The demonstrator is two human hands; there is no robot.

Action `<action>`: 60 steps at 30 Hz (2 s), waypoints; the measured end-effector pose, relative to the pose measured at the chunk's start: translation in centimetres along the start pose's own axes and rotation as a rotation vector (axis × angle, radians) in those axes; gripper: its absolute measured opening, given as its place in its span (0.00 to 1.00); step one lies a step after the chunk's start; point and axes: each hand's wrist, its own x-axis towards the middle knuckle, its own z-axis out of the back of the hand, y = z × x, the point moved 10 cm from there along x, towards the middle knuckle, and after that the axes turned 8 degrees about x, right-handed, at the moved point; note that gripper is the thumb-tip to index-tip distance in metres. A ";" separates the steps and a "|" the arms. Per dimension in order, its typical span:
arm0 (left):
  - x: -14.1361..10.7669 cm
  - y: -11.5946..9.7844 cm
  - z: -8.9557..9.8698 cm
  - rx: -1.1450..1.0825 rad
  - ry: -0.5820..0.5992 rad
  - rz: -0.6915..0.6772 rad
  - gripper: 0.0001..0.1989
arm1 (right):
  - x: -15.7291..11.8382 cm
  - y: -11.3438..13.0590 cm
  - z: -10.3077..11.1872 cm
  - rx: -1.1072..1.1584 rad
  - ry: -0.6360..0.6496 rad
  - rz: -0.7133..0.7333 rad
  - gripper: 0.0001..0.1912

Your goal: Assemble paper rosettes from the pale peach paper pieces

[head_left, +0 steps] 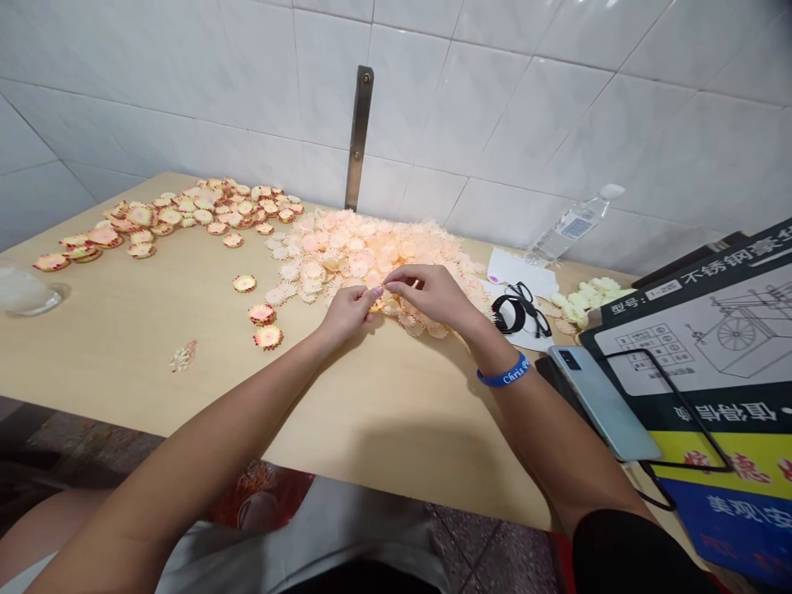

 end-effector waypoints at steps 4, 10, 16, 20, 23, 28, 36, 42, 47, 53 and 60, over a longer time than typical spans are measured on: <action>-0.1 -0.3 0.3 0.017 -0.007 -0.019 0.26 | -0.1 -0.2 -1.1 -0.002 0.036 -0.027 0.09; 0.0 -0.8 0.4 0.019 -0.020 -0.097 0.27 | -0.1 -0.1 -1.2 -0.089 -0.035 0.007 0.08; 0.0 -0.9 0.8 0.066 -0.058 -0.126 0.31 | -0.9 1.4 -2.1 -0.362 -0.043 0.145 0.08; -0.1 -1.0 1.2 0.072 -0.078 -0.132 0.30 | -1.2 1.5 -2.6 -0.439 -0.086 0.170 0.08; -0.1 -1.4 1.0 0.065 -0.070 -0.170 0.27 | -1.2 1.4 -2.5 -0.427 -0.129 0.141 0.09; -0.3 -1.7 0.5 0.165 -0.047 -0.185 0.23 | -0.8 0.7 -1.5 -0.284 -0.173 0.062 0.10; -0.9 -2.6 -0.1 0.191 0.015 -0.186 0.14 | -0.1 -3.1 -0.9 0.376 -0.171 -0.209 0.08; -0.5 -1.6 1.0 0.196 -0.073 -0.119 0.14 | -0.1 -1.8 -1.0 0.203 -0.145 -0.099 0.11; -0.4 -1.6 1.7 0.174 -0.111 -0.143 0.19 | -0.2 -0.7 -1.7 0.098 -0.084 -0.020 0.11; -0.9 -2.7 0.6 0.181 -0.032 -0.190 0.22 | -0.3 -1.9 1.0 0.088 -0.292 -0.072 0.12; -0.8 -2.5 -0.2 0.036 0.061 -0.160 0.20 | -1.0 -1.8 2.1 0.101 -0.453 -0.098 0.12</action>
